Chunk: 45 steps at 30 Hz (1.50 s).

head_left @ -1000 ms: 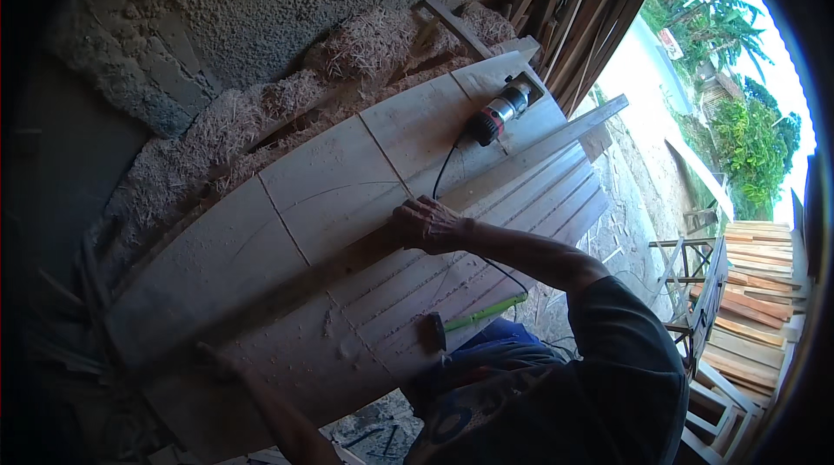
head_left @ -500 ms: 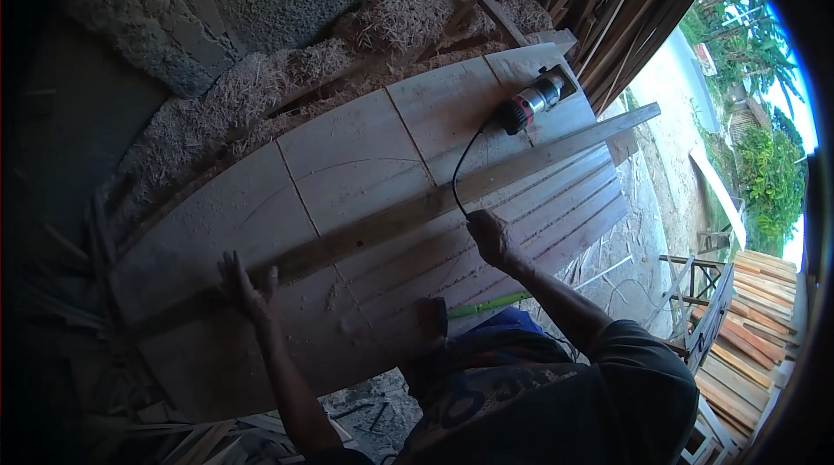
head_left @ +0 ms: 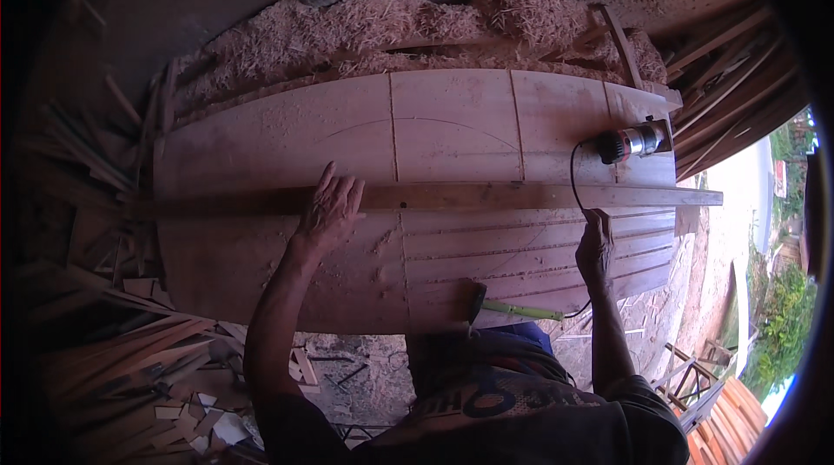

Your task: The person uses a handheld router to carve a groove along a curved line on a large wooden board. They then position a wooden strip over the board and tap it with a hammer.

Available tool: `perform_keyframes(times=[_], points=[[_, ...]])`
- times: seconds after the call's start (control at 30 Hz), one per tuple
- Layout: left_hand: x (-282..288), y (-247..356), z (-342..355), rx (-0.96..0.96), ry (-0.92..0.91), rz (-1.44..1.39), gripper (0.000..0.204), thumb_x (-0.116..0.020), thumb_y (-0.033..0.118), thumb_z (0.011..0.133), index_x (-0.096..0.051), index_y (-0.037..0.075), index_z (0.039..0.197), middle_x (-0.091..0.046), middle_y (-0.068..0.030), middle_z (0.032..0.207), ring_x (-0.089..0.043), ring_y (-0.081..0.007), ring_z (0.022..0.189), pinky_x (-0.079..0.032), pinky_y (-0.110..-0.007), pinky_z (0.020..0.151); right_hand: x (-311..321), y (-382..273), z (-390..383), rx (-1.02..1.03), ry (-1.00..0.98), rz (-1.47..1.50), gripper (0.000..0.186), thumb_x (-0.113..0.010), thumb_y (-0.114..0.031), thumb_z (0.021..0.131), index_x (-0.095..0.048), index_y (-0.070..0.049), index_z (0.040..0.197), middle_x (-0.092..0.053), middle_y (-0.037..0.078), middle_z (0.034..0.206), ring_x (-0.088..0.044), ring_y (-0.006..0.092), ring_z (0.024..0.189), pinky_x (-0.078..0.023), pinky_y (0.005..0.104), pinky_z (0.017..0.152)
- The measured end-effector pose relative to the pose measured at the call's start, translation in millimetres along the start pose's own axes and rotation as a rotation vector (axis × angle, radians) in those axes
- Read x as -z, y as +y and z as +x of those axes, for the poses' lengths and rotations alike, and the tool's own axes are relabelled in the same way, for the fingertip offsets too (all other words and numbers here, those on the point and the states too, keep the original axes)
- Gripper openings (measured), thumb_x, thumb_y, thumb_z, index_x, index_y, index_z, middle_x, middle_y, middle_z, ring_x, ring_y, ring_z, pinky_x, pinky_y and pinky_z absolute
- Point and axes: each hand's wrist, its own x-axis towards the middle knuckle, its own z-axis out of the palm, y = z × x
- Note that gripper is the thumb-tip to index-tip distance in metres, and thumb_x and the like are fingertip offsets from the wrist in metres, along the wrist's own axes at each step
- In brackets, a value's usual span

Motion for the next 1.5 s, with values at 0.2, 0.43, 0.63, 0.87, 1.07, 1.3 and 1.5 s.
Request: perform_keyframes(times=[0.2,0.43,0.63,0.87,1.07,1.3,1.5], points=[[13,-62,-74,0.144,-0.104,0.104,0.066,-0.078,0.028,0.084,-0.052,-0.004,0.135,-0.055,-0.0131,0.119,-0.056,-0.0278,0.118,-0.019,-0.050,0.127,-21,-67,33,0.328,-0.136,0.005,0.045,-0.059,-0.002,0.090,-0.056,-0.009,0.134,-0.053,0.016,0.140,-0.051,0.0370,0.128,-0.043,0.0498,0.105],[-4,-124,-151,0.288,-0.148,0.190,0.067,-0.079,0.021,0.083,-0.049,-0.003,0.137,-0.055,-0.0143,0.131,-0.053,-0.0263,0.129,-0.020,-0.049,0.127,-72,-121,99,0.623,-0.356,0.146,0.069,-0.082,-0.031,0.079,-0.054,-0.009,0.138,-0.052,0.016,0.139,-0.050,0.0347,0.129,-0.042,0.0491,0.107],[-22,-117,-165,0.514,0.115,-0.068,0.064,-0.077,0.026,0.086,-0.050,0.003,0.140,-0.057,-0.0163,0.133,-0.051,-0.0332,0.132,-0.028,-0.050,0.122,-79,-122,119,0.639,-0.503,0.092,0.065,-0.082,-0.032,0.080,-0.056,-0.007,0.135,-0.057,0.014,0.125,-0.053,0.0347,0.120,-0.044,0.0491,0.102],[-137,-152,-219,1.687,0.688,-0.043,0.093,-0.067,0.065,0.085,-0.041,0.002,0.150,-0.047,-0.0253,0.148,-0.042,-0.0439,0.137,-0.029,-0.055,0.115,-95,-139,112,0.732,-0.405,0.178,0.057,-0.078,-0.027,0.083,-0.057,-0.004,0.131,-0.057,0.018,0.123,-0.053,0.0396,0.115,-0.045,0.0509,0.097],[-111,-168,-162,2.019,0.641,-0.239,0.120,-0.063,0.082,0.075,-0.026,0.003,0.157,-0.027,-0.0264,0.161,-0.023,-0.0418,0.151,-0.017,-0.061,0.120,-83,-144,108,0.728,-0.444,0.086,0.067,-0.083,-0.019,0.078,-0.052,-0.001,0.135,-0.055,0.021,0.121,-0.052,0.0411,0.111,-0.045,0.0511,0.095],[-102,-163,-153,2.022,0.618,-0.220,0.112,-0.075,0.063,0.077,-0.021,0.010,0.159,-0.025,-0.0223,0.163,-0.020,-0.0372,0.153,-0.014,-0.062,0.121,-76,-154,113,0.748,-0.473,0.047,0.064,-0.078,-0.022,0.083,-0.049,0.000,0.136,-0.053,0.022,0.122,-0.052,0.0418,0.110,-0.044,0.0526,0.095],[-93,-165,-144,1.941,0.837,-0.267,0.106,-0.082,0.047,0.073,-0.026,0.014,0.157,-0.029,-0.0177,0.161,-0.021,-0.0375,0.152,-0.009,-0.061,0.122,-78,-150,111,0.700,-0.487,0.063,0.066,-0.077,-0.019,0.084,-0.046,0.002,0.139,-0.053,0.024,0.126,-0.051,0.0439,0.114,-0.044,0.0533,0.097]])
